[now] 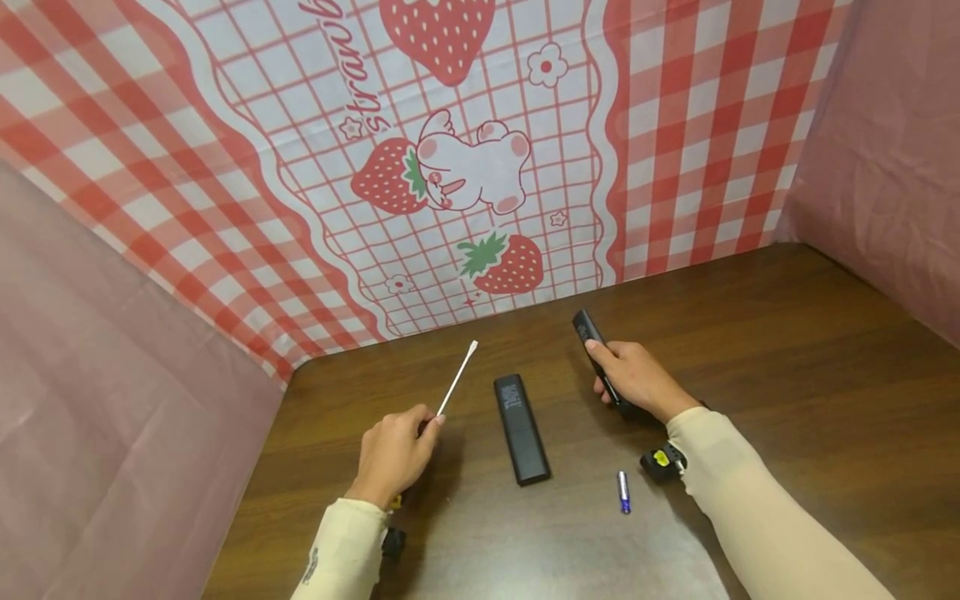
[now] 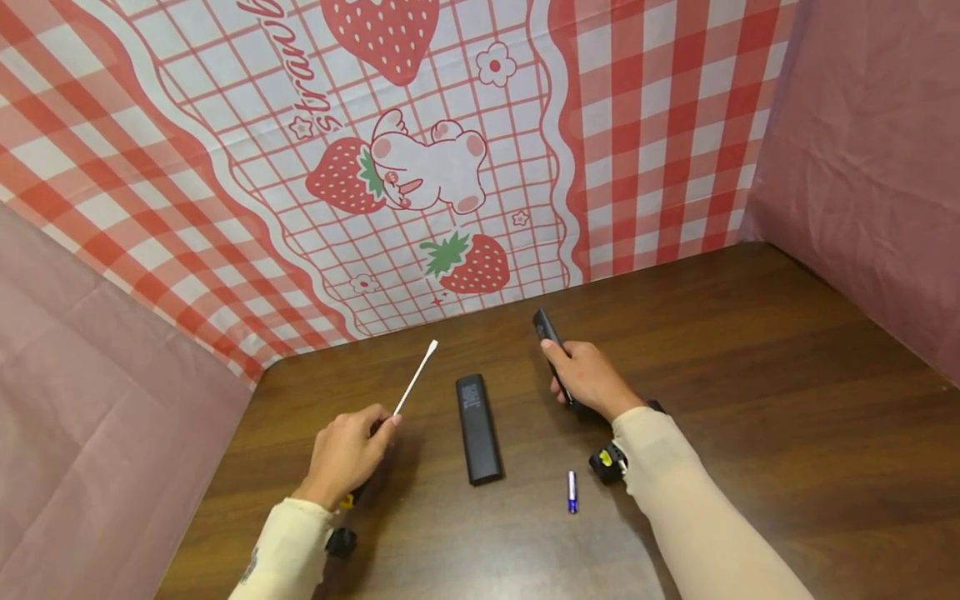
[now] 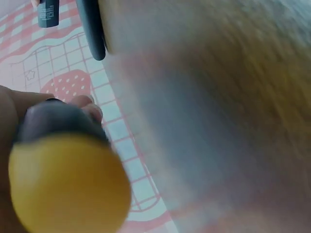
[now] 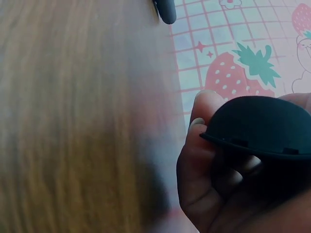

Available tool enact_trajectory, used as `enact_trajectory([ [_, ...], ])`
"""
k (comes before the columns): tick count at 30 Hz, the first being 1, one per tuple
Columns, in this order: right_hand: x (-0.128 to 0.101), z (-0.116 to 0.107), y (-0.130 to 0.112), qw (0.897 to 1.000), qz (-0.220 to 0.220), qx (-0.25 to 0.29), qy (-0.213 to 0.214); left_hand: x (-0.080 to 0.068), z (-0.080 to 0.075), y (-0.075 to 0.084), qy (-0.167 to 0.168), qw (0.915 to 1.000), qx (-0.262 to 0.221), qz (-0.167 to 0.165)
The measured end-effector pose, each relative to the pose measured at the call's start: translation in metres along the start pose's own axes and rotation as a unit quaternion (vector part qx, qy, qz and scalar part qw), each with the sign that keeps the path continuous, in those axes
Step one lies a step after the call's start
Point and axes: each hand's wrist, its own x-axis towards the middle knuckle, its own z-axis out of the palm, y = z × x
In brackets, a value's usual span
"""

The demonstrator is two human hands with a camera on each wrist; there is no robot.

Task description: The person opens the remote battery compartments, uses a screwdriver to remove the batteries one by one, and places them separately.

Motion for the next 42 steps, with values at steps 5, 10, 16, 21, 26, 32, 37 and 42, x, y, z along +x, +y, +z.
enact_trajectory([
  [5,0.0,0.0,0.0,1.0,0.001,-0.002,-0.002,0.0,-0.001,-0.003,-0.011,0.9995,0.009,-0.028],
  [10,0.0,0.0,0.001,1.0,0.003,0.0,-0.005,-0.001,-0.002,-0.006,-0.022,0.9981,0.009,-0.056],
  [16,0.001,0.0,0.003,1.0,0.001,0.002,-0.006,-0.001,-0.001,-0.01,-0.033,0.9958,0.026,-0.081],
  [21,0.001,0.0,0.003,1.0,-0.001,0.005,-0.004,-0.001,-0.001,-0.012,-0.054,0.9912,0.036,-0.115],
  [26,0.001,0.001,0.003,1.0,-0.004,0.003,-0.002,-0.001,0.0,-0.014,-0.063,0.9875,0.043,-0.138],
  [32,-0.001,-0.001,0.002,1.0,0.001,0.018,0.0,0.001,-0.001,-0.015,-0.078,0.9857,0.044,-0.142],
  [37,-0.001,-0.002,0.002,1.0,0.011,0.025,0.002,0.003,-0.003,-0.015,-0.102,0.9822,0.045,-0.151],
  [42,0.0,-0.004,0.002,1.0,0.005,0.015,0.003,0.002,-0.004,-0.017,-0.12,0.9777,0.051,-0.165],
])
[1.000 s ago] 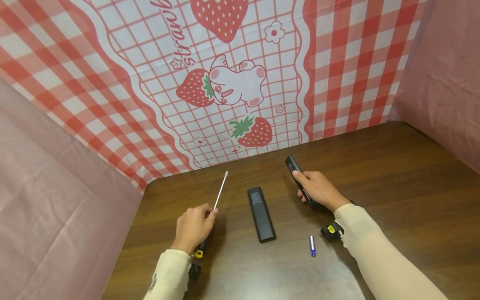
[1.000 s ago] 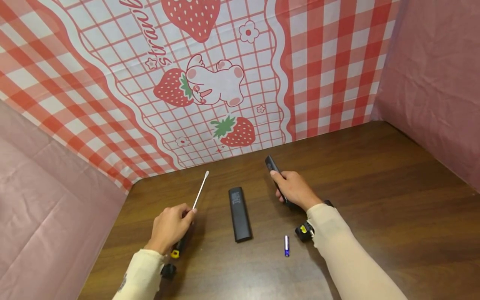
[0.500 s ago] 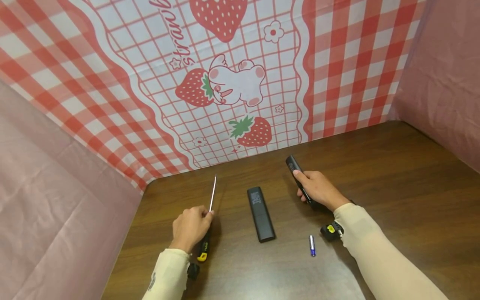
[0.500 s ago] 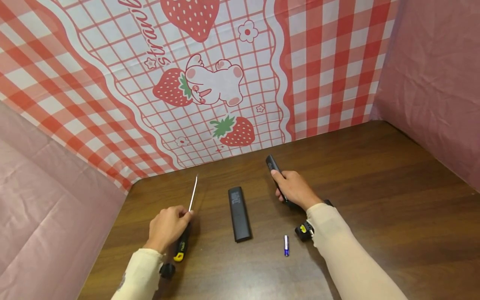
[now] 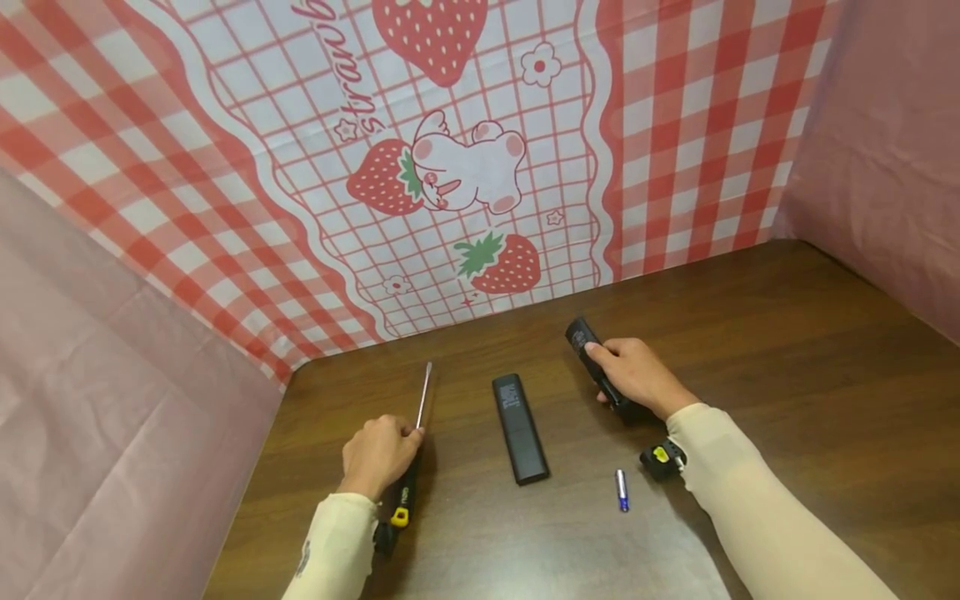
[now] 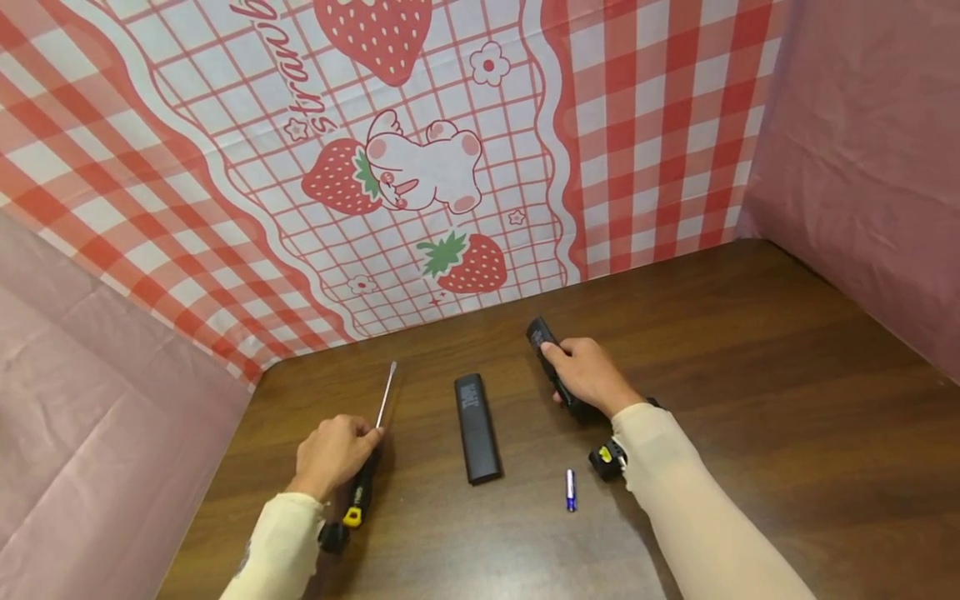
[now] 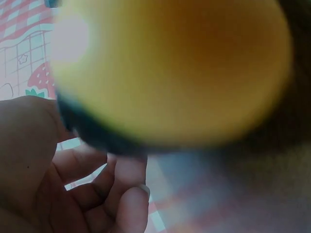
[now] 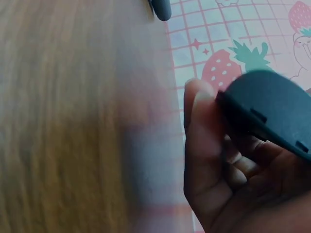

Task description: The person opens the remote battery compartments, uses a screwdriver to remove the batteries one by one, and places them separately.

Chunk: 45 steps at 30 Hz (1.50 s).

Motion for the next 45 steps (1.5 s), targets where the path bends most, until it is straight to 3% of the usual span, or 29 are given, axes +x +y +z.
enact_trajectory([
  [6,0.0004,-0.0026,-0.0023,0.999,-0.014,-0.049,0.002,-0.0009,0.002,-0.0008,-0.024,0.9996,0.004,-0.012],
  [15,0.0013,-0.0025,-0.0032,0.988,-0.035,-0.143,0.038,-0.0014,0.0044,-0.0033,-0.02,0.9997,0.008,-0.012],
  [25,0.0001,-0.0023,-0.0015,0.988,-0.034,-0.145,0.032,-0.0032,0.0055,-0.0031,-0.022,0.9996,0.005,-0.02],
  [30,-0.0005,-0.0031,-0.0017,0.984,-0.037,-0.172,0.024,-0.0037,0.0049,-0.0026,-0.023,0.9994,0.002,-0.025],
  [45,0.0003,-0.0023,-0.0001,0.981,-0.002,-0.193,-0.009,-0.0052,0.0047,-0.0043,-0.022,0.999,-0.015,-0.035],
])
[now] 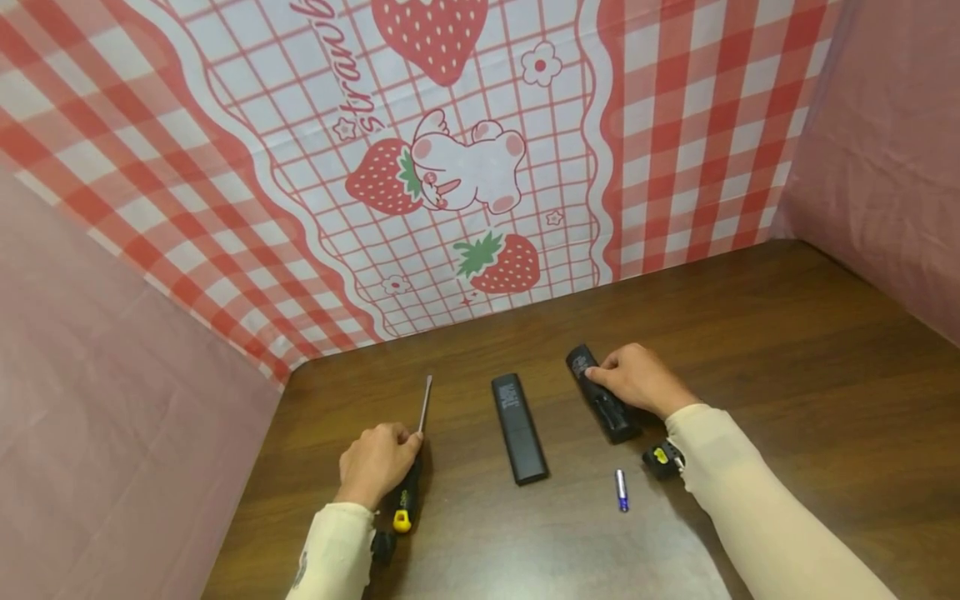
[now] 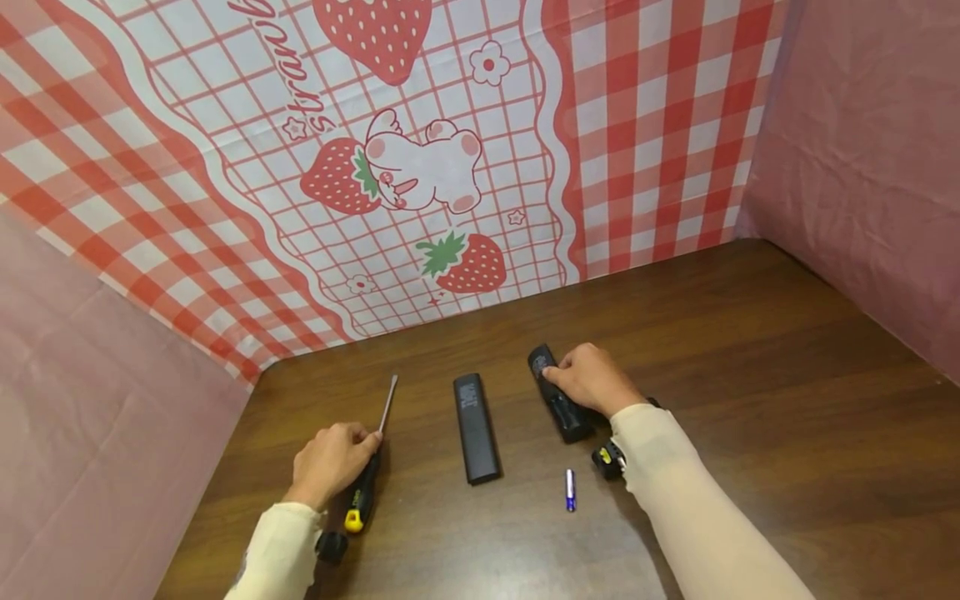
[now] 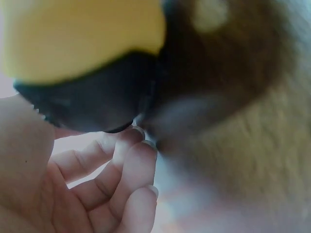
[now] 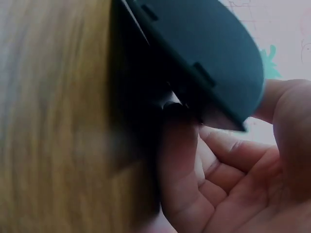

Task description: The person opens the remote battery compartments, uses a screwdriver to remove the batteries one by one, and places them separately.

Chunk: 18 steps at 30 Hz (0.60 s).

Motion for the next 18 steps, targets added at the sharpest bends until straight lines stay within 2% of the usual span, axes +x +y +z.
enact_trajectory([
  [9,-0.003,-0.004,-0.002,1.0,0.021,-0.019,0.008,-0.002,-0.005,0.005,0.012,0.9992,-0.039,0.006],
  [15,-0.004,-0.003,-0.004,0.999,0.032,-0.023,0.007,-0.004,-0.01,0.007,0.016,0.9991,-0.04,0.002],
  [18,-0.004,-0.002,-0.005,0.999,0.032,-0.029,0.012,-0.004,-0.013,0.008,0.029,0.9987,-0.04,-0.004],
])
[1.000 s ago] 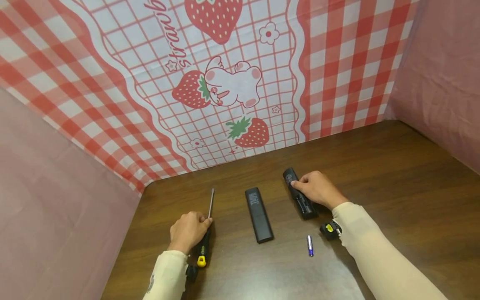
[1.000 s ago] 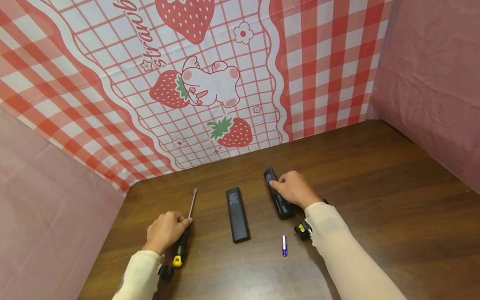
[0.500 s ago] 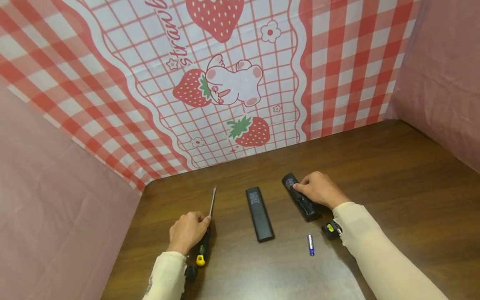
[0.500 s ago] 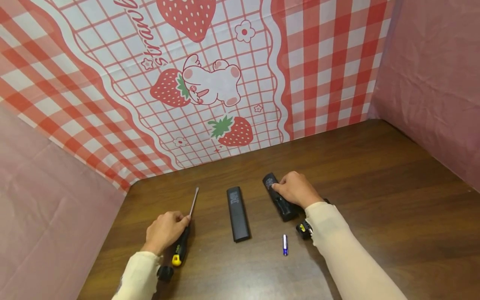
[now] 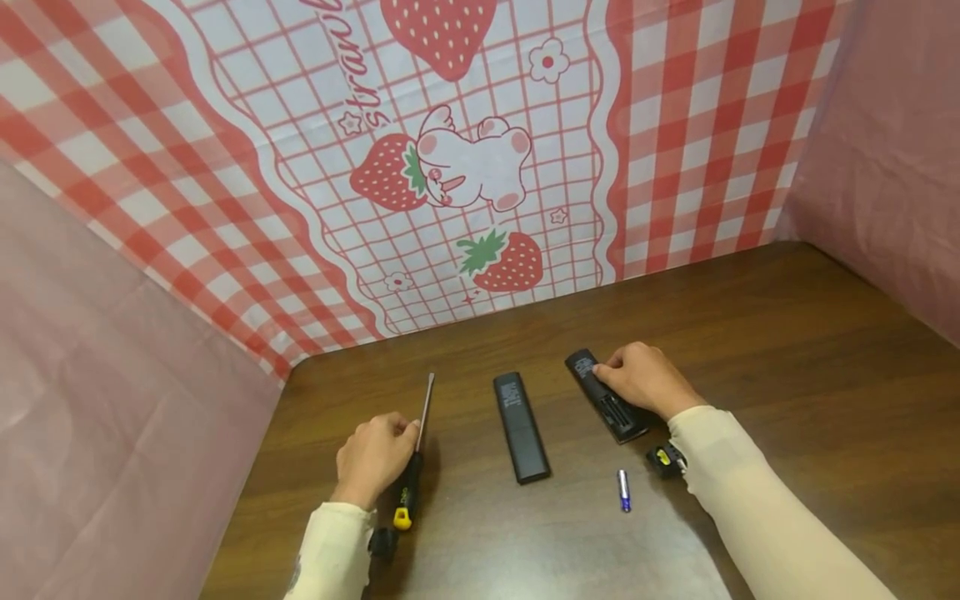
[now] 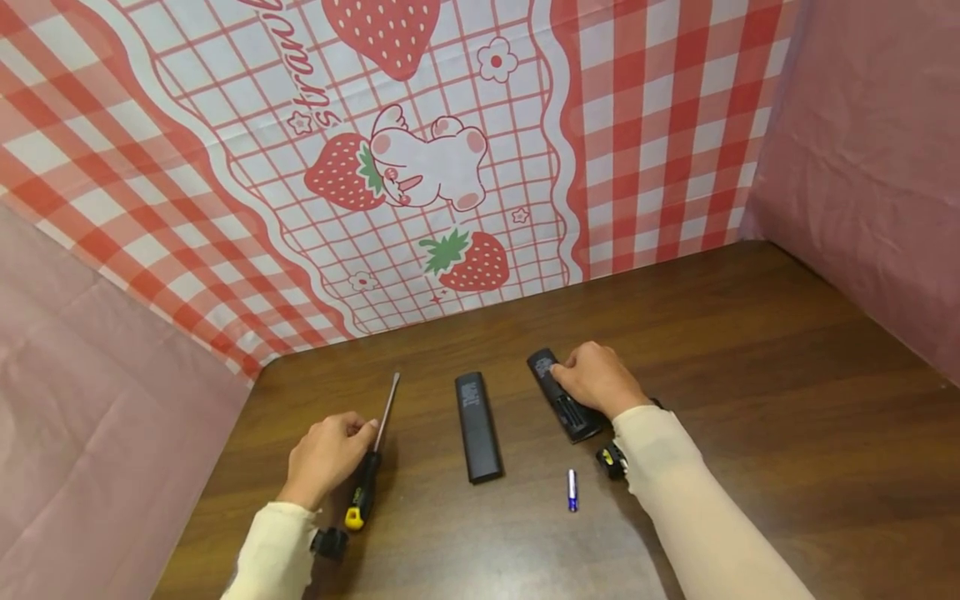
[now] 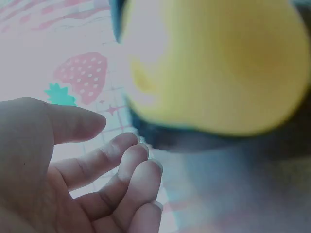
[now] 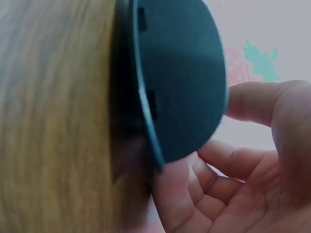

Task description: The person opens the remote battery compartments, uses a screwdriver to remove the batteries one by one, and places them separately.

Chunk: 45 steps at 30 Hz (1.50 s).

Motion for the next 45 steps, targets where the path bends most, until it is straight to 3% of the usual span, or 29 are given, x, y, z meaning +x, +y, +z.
enact_trajectory([
  [8,-0.001,-0.003,-0.002,1.0,0.001,-0.014,0.009,-0.005,-0.007,0.012,0.031,0.999,0.007,0.031],
  [18,-0.007,-0.004,-0.013,0.999,-0.025,-0.036,0.03,-0.014,-0.002,0.025,0.064,0.9953,-0.019,0.071],
  [26,-0.012,0.002,-0.029,0.996,-0.065,-0.058,0.012,-0.016,0.004,0.042,0.06,0.9919,-0.031,0.108],
  [33,-0.016,0.005,-0.039,0.991,-0.101,-0.085,0.025,-0.019,0.014,0.063,0.047,0.9892,-0.032,0.136],
  [45,-0.018,0.012,-0.044,0.986,-0.123,-0.109,0.031,-0.022,0.031,0.094,0.021,0.9869,0.015,0.159],
])
